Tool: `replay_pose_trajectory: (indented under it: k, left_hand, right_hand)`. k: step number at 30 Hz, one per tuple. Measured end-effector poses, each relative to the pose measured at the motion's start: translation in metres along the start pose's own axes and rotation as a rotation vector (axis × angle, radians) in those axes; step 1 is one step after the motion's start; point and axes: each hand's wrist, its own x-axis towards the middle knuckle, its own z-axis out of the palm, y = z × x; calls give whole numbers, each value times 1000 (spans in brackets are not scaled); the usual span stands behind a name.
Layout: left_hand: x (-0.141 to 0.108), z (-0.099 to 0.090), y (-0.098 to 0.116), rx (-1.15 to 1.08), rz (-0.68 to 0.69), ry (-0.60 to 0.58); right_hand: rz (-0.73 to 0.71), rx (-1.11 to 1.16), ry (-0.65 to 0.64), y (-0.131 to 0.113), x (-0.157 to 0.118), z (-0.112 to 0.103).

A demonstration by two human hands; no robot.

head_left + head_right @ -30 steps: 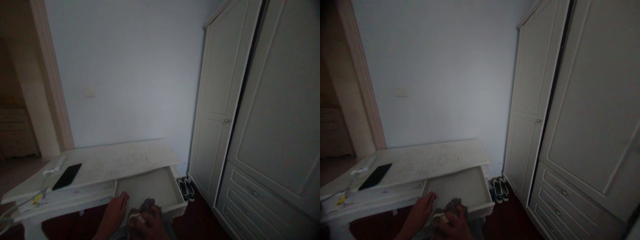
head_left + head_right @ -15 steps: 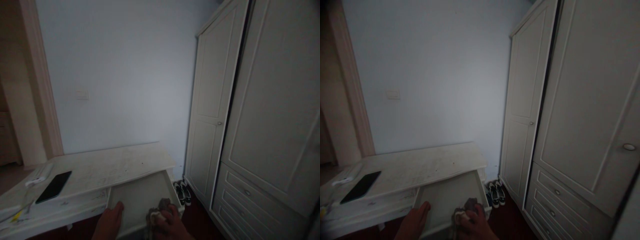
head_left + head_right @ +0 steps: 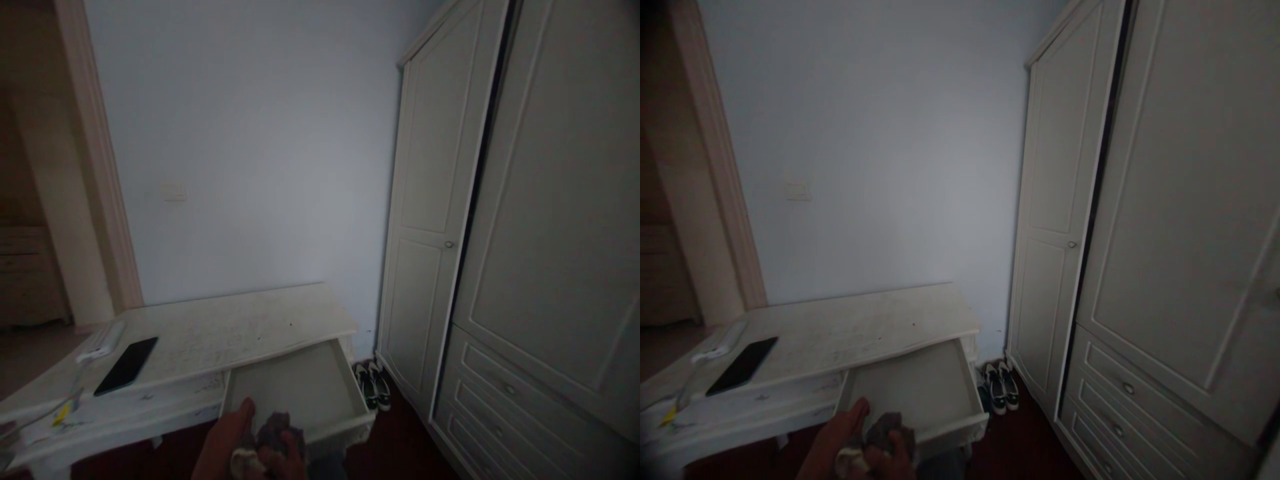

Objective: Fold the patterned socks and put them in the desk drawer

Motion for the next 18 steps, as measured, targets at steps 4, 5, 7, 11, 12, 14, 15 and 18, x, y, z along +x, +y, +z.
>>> replay_pose_trajectory:
  k: [4,5,7,11,12,14,15,18]
  left_hand:
    - [-2,4,-4,-42,21,49]
    - [-2,5,-5,-35,28,56]
    - [-2,8,-5,-20,27,55]
    - [-2,10,-4,-11,29,81]
    - [-2,9,-3,-9,35,85]
    - [-2,8,-2,-2,37,93]
    - [-2,8,-1,4,32,97]
    - [-1,10,-1,10,10,109]
  right_hand:
    - [-83,53,-15,40,12,-50]
    - [-109,41,-43,60,12,-72]
    - [-165,-10,-77,101,8,-118]
    - [-6,-55,-118,159,-14,-189]
    - [61,-54,-114,163,-19,-197]
    - [156,-75,-86,159,-27,-197]
    - [175,-97,-63,150,-29,-189]
    - [119,-135,4,99,-25,-134]
